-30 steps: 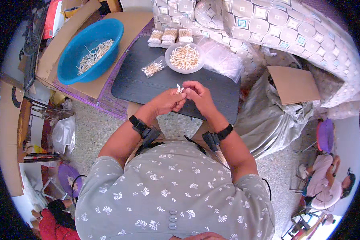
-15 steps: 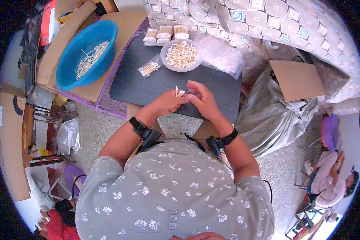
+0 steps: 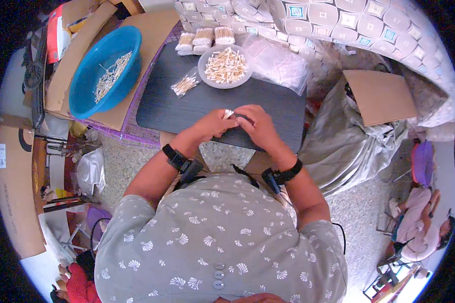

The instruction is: Sorting cotton swabs from a plate and placing them into a small plastic bag.

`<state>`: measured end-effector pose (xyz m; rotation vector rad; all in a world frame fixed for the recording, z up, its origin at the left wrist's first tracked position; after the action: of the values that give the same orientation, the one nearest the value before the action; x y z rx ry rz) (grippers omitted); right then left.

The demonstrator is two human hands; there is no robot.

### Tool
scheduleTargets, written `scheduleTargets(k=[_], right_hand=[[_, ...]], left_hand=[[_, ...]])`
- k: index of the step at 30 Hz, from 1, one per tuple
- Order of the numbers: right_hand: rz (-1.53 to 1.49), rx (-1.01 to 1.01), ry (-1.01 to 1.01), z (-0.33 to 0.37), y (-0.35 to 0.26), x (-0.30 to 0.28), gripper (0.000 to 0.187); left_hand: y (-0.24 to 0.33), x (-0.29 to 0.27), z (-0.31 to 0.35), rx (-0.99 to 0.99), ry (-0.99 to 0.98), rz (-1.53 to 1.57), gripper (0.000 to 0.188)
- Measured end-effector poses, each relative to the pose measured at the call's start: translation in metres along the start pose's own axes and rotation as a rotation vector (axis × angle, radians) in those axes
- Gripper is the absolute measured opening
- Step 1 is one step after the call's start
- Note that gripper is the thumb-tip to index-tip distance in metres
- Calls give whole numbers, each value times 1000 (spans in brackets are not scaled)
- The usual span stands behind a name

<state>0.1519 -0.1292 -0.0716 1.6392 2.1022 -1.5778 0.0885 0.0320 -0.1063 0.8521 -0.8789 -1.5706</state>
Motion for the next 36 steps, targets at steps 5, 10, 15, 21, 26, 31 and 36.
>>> scheduleTargets(k=[5, 10, 15, 21, 26, 31, 36], right_hand=[[-371, 362, 28, 2, 0, 2, 25], [-507, 426, -63, 1, 1, 17, 21], [-536, 414, -153, 7, 15, 26, 14], [-582, 438, -250, -2, 5, 24, 9], [-555, 475, -151, -2, 26, 27, 8], [-590, 553, -19, -3, 44, 5, 7], [-530, 570, 98, 10, 66, 0, 5]], left_hand=[[16, 5, 8, 346, 257, -403, 30], [19, 20, 6, 320, 130, -446, 35], [25, 22, 8, 295, 113, -539, 35], [2, 18, -3, 437, 24, -373, 33], [-4, 3, -7, 316, 14, -344, 40], [11, -67, 12, 310, 358, -371, 47], [9, -124, 28, 312, 838, -1052, 54]])
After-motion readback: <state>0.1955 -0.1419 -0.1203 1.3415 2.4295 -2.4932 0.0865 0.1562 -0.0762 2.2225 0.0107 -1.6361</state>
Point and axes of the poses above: each hand's wrist, its own z-axis away from the middle knuckle, its own x-axis out of the palm, y = z × x, the point moved 3 cm from there along -z, towards the middle knuckle, and after that the axes turned 3 degrees about -z, right-handed, at the moved point
